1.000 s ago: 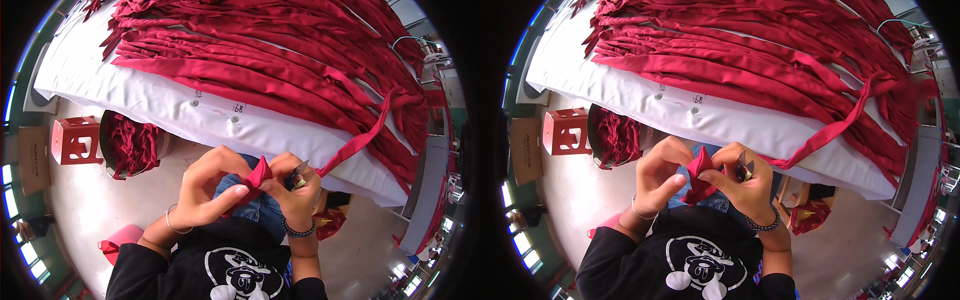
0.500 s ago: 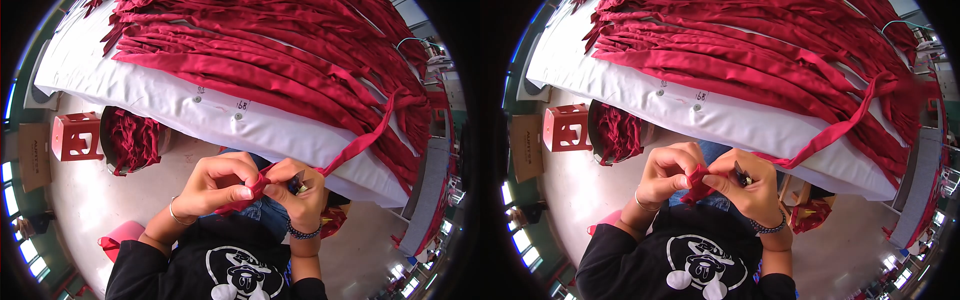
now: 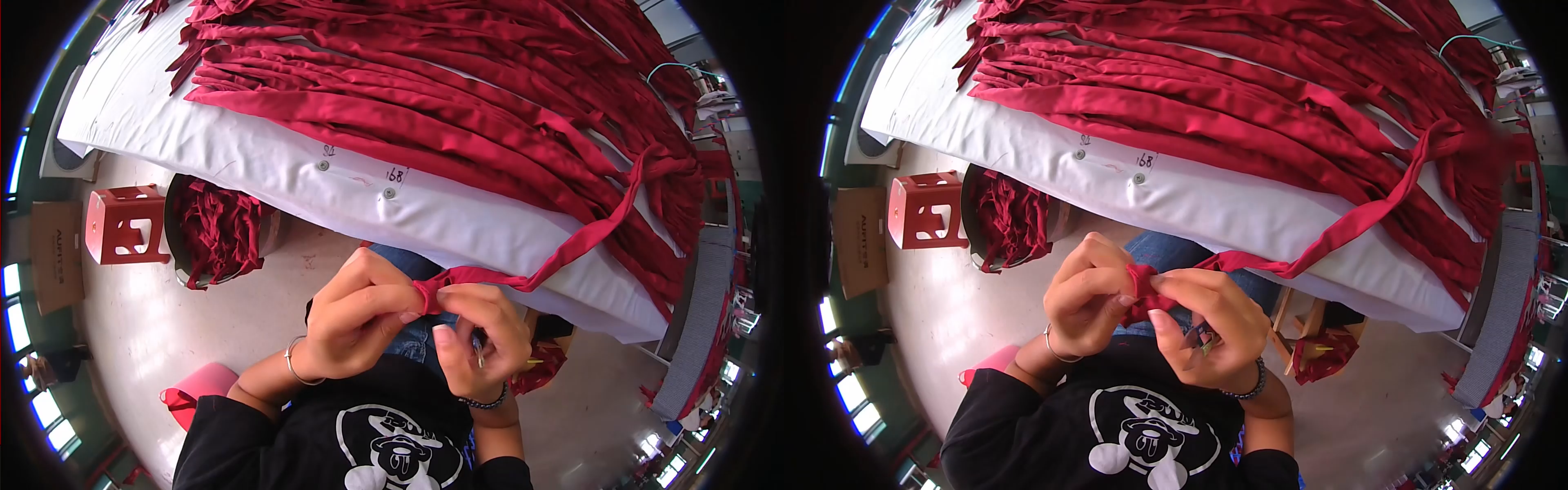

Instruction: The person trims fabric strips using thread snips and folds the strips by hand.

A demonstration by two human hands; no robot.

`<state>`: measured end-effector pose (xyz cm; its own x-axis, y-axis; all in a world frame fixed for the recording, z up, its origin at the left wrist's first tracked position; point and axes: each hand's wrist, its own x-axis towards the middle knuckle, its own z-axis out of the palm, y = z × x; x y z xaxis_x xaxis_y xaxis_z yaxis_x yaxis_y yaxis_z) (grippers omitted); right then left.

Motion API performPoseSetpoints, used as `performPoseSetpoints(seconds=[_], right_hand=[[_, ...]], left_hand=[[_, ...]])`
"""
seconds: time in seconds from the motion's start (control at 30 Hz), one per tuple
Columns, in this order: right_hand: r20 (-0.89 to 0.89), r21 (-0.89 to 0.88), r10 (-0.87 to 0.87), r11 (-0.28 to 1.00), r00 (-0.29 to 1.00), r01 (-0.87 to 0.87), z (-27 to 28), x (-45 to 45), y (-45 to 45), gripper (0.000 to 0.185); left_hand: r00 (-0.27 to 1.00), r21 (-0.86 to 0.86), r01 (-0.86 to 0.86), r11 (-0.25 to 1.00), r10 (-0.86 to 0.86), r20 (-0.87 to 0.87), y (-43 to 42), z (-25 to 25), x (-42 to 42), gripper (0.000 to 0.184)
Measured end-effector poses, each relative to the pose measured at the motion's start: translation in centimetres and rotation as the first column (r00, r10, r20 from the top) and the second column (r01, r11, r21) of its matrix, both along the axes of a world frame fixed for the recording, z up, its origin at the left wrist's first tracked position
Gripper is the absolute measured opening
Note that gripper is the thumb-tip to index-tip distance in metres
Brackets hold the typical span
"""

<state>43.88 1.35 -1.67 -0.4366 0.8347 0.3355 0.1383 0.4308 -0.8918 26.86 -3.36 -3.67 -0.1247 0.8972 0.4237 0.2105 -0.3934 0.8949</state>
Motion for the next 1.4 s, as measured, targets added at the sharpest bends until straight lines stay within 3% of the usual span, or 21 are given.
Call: performPoseSetpoints(seconds=[0.03,0.1,0.2,0.3,0.47,0.53,0.57,0.6,0.63,0.77,0.8,0.87,0.97,1.0,1.03,1.17,1.23,1.3,1.33,1.37,1.4], right_hand=[[-0.013,-0.107,0.010,0.994,1.000,-0.012,0.1,0.1,0.0,0.026],[-0.051,-0.076,-0.009,0.997,0.999,0.005,-0.7,-0.1,0.2,0.022],[-0.216,-0.144,-0.052,0.989,0.975,0.021,-1.8,-0.2,0.2,0.015],[-0.219,-0.173,-0.032,0.985,0.975,-0.007,-2.3,-0.2,0.2,0.016],[-0.168,-0.198,0.007,0.979,0.986,-0.041,-2.0,0.1,0.5,0.017],[-0.119,-0.195,0.036,0.979,0.992,-0.059,-1.4,0.4,1.0,0.019],[0.093,0.046,0.030,0.998,0.995,-0.034,-0.9,0.6,1.3,0.020],[0.294,0.283,-0.029,0.957,0.955,-0.058,-0.4,0.6,1.5,0.022],[0.295,0.281,-0.033,0.958,0.955,-0.053,0.1,0.7,1.2,0.022],[0.413,0.267,-0.098,0.964,0.905,-0.018,0.9,1.0,0.6,0.022],[0.284,0.167,-0.039,0.986,0.958,-0.010,0.2,1.2,0.8,0.022],[0.131,-0.094,0.035,0.995,0.991,-0.022,0.4,1.9,0.7,0.022],[0.061,-0.134,-0.005,0.991,0.998,0.013,-0.6,2.6,0.2,0.022],[0.061,-0.129,-0.010,0.992,0.998,0.018,-0.9,2.9,-0.1,0.023],[0.035,-0.096,-0.047,0.994,0.998,0.050,-1.6,3.1,-0.5,0.022],[-0.024,-0.170,0.017,0.985,1.000,-0.021,-2.9,5.9,-1.5,0.015],[-0.106,-0.233,0.015,0.972,0.994,-0.039,-3.7,8.0,-2.2,0.009],[-0.077,-0.206,-0.203,0.961,0.976,0.184,-5.5,11.8,-3.2,0.022],[-0.204,-0.255,-0.514,0.850,0.833,0.461,-8.0,13.7,-3.6,0.033],[-0.308,-0.337,-0.751,0.660,0.584,0.671,-10.4,15.5,-3.7,0.044],[-0.173,-0.418,-0.938,0.347,0.301,0.839,-12.3,18.6,-3.4,0.052]], left_hand=[[1.000,0.023,0.013,1.000,-0.012,-0.026,0.0,-0.1,0.1,0.018],[0.998,0.049,0.029,0.998,-0.026,-0.053,0.0,-0.2,0.1,0.019],[0.978,-0.080,0.045,0.996,-0.027,0.205,-0.3,-0.3,-0.1,0.020],[0.917,-0.137,-0.008,0.991,0.062,0.395,0.3,0.1,0.9,0.020],[0.958,-0.171,0.082,0.982,-0.031,0.285,0.8,0.4,-0.3,0.021],[0.989,-0.140,0.122,0.983,-0.110,0.095,1.3,0.9,-1.4,0.018],[0.989,-0.141,0.125,0.982,-0.112,0.096,1.5,1.2,-1.3,0.018],[0.985,-0.109,0.123,0.986,-0.135,-0.104,1.7,1.6,-1.2,0.017],[0.943,-0.077,0.130,0.989,-0.147,-0.300,1.8,1.8,-1.2,0.017],[0.970,-0.158,0.182,0.971,-0.204,-0.136,2.0,2.1,-0.6,0.018],[0.967,-0.154,0.196,0.968,-0.217,-0.134,1.9,1.8,-0.1,0.018],[0.891,-0.206,0.335,0.919,-0.239,0.386,1.6,0.2,1.1,0.017],[0.815,-0.256,0.409,0.876,-0.225,0.533,1.3,-0.8,2.0,0.018],[0.902,-0.260,0.384,0.886,-0.299,0.311,1.5,-1.1,1.6,0.018],[0.927,-0.298,0.351,0.888,-0.285,0.244,1.4,-1.0,1.7,0.015],[0.935,-0.267,0.329,0.906,-0.273,0.226,1.0,-1.7,3.7,0.010],[0.896,-0.440,0.276,0.855,-0.063,0.440,0.4,-1.4,5.2,0.007],[0.948,-0.478,0.280,0.833,-0.162,0.273,0.8,-1.9,4.9,0.006],[0.961,-0.475,0.268,0.838,-0.199,0.192,1.1,-2.0,5.4,0.004],[0.957,-0.477,0.285,0.831,-0.214,0.197,1.3,-2.1,5.5,0.004],[0.957,-0.522,0.289,0.803,-0.242,0.158,1.3,-2.2,5.4,0.004]])
